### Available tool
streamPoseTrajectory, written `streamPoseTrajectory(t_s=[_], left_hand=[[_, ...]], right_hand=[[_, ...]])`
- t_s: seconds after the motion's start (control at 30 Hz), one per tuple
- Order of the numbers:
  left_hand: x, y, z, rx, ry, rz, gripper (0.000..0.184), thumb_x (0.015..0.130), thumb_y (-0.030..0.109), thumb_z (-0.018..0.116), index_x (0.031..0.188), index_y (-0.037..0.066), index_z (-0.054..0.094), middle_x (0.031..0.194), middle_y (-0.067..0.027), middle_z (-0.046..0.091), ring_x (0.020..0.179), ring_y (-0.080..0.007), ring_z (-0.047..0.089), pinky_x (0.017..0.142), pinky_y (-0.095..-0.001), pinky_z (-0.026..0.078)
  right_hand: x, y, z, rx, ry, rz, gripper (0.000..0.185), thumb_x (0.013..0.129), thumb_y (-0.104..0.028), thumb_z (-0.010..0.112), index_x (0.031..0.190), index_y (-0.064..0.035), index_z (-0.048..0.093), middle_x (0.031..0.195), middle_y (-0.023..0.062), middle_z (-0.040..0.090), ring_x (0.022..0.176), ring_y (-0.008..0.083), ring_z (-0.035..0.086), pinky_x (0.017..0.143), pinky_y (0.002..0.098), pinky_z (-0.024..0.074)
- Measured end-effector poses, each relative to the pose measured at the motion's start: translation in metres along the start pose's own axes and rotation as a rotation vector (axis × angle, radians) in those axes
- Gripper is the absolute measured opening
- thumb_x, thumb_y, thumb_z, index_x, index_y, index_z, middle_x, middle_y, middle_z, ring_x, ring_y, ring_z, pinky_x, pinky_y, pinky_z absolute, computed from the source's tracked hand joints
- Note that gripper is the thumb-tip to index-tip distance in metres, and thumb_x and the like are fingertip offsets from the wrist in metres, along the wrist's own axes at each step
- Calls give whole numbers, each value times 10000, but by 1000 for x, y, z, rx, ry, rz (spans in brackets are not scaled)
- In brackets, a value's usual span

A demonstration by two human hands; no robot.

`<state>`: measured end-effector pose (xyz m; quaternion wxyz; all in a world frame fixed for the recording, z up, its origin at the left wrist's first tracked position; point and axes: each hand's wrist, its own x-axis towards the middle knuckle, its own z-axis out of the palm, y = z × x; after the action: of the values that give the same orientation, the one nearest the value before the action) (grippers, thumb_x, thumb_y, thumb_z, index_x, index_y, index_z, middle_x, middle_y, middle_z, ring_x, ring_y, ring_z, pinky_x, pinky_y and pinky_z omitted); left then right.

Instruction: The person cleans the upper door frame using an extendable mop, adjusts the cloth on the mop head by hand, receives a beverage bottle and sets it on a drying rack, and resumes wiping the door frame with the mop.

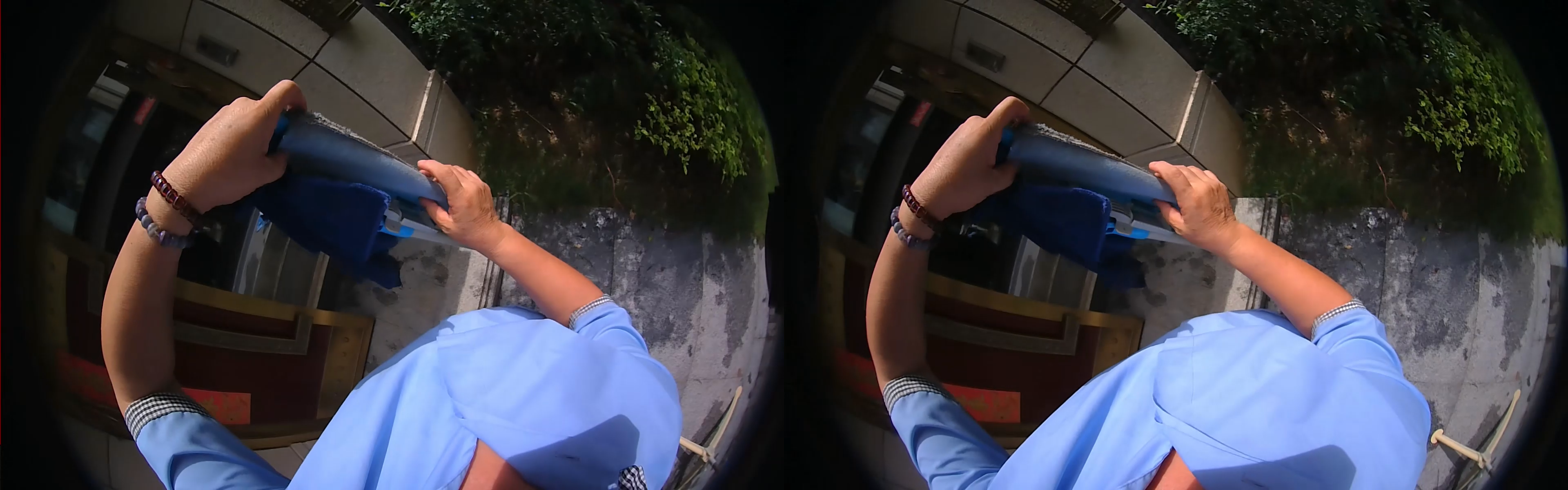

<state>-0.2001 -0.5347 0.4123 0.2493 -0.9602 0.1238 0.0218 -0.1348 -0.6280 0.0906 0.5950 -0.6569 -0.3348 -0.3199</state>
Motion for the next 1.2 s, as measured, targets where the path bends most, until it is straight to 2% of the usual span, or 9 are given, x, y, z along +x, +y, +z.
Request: streamPoseTrajectory(t_s=[0.13,0.23,0.43,0.6,0.8,0.93,1.03,1.17,1.2], left_hand=[[3,-2,1,-8,91,10,466,726,10,662,1146,62,467,708,-132,530,678,-292,569,620,-378,449],[4,4,0,-14,74,4,471,730,13,661,1151,66,456,719,-131,540,679,-287,575,623,-378,453],[11,5,-9,-41,69,34,472,735,9,656,1156,63,449,758,-146,587,718,-290,609,645,-377,466],[12,-2,-7,-26,85,101,484,734,-20,636,1171,60,445,767,-131,613,731,-267,624,669,-355,478],[-3,10,-21,-154,-44,88,520,712,-88,601,1184,65,445,796,-115,639,748,-228,630,711,-334,483],[-3,4,-18,-214,-32,178,578,698,-112,591,1231,73,462,1019,-117,634,870,-208,625,785,-321,490],[-1,-3,-11,-310,27,243,615,720,-99,587,1295,82,468,1126,-86,616,959,-180,613,863,-309,493],[3,-30,-7,-826,80,302,527,827,11,616,1336,83,502,1228,-64,604,1076,-141,588,933,-307,484],[3,-35,-8,-896,106,295,517,828,-21,596,1328,77,511,1219,-71,612,1065,-138,591,923,-296,493]], right_hand=[[4,-10,-9,132,91,-112,627,732,-98,665,1319,-106,445,1266,164,549,1086,332,577,930,424,463],[2,-17,-11,118,48,-180,680,732,-182,719,1341,-103,427,1377,174,454,1160,362,529,995,441,431],[11,-18,-16,30,45,-210,800,691,-348,796,1343,-95,406,1375,175,446,1136,362,538,975,440,443],[11,-17,-12,47,106,-178,808,679,-322,804,1345,-90,410,1306,169,522,1096,336,576,941,424,474],[11,-12,-15,131,56,-135,829,672,-256,800,1369,-74,388,1154,175,623,989,343,637,866,397,526],[10,-14,-15,204,53,-87,831,669,-179,795,1382,-77,379,1144,182,625,999,348,635,869,397,527],[14,-16,-15,231,52,-93,853,649,-130,794,1393,-94,377,1134,179,622,990,344,634,858,388,532],[19,-5,-13,12,115,-230,908,627,-93,781,1429,-140,358,1101,138,601,946,313,633,803,369,550],[20,-4,-13,-26,140,-259,910,625,-84,775,1433,-155,362,1093,125,593,933,304,631,788,367,554]])
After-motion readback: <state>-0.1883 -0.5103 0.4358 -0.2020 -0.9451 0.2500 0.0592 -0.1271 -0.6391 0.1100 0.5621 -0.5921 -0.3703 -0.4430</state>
